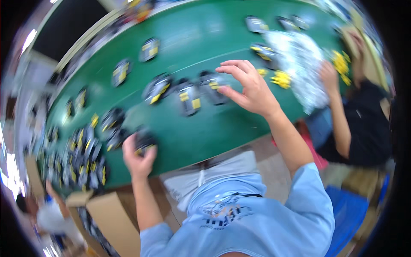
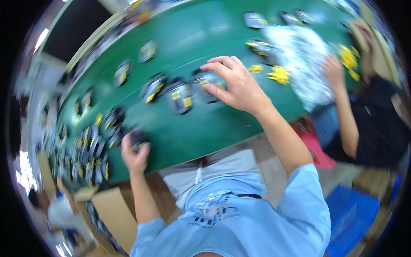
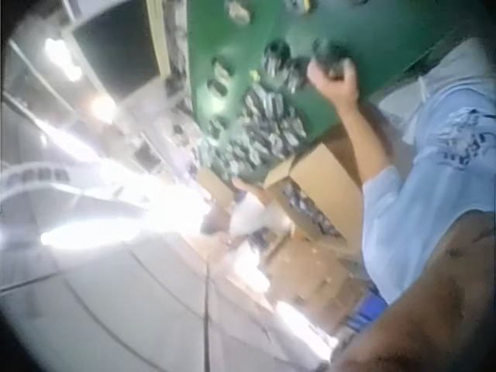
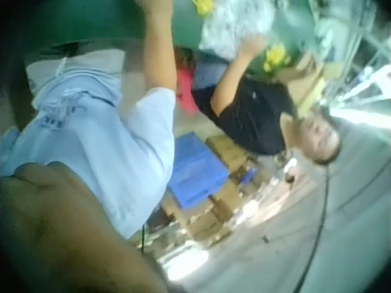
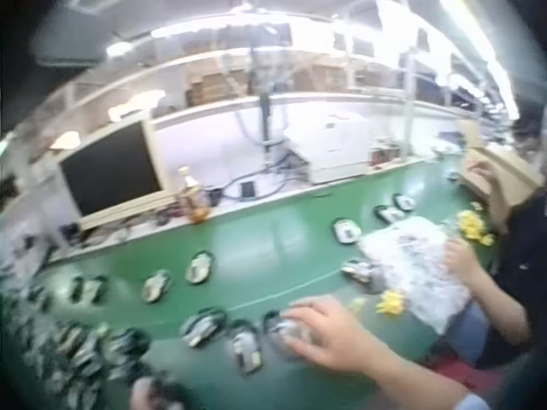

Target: The person assembles plastic casings by hand, attaching yellow components and gray components to them on an assembly line.

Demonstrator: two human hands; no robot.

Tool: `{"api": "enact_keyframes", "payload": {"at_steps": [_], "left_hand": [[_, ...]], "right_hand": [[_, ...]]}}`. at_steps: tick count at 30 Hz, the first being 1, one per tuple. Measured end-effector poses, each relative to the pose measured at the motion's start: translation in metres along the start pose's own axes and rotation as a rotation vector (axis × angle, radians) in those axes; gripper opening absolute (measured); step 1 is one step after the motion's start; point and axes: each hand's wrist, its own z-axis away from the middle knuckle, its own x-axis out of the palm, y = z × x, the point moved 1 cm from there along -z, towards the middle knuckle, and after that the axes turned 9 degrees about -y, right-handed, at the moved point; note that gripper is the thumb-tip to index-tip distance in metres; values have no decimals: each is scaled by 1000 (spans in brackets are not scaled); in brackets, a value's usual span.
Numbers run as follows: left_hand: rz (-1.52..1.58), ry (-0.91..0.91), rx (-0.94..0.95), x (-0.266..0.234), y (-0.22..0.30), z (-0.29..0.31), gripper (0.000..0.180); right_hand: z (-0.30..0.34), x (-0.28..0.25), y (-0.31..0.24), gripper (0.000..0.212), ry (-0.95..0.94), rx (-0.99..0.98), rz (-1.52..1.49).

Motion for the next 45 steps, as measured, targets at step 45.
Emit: {"api": "enact_keyframes", "payload": {"at_steps": [45], "left_hand": [[-526, -684, 795, 110, 109, -197, 100]], "right_hand": [[75, 42, 4, 78, -138, 115, 265]]}}
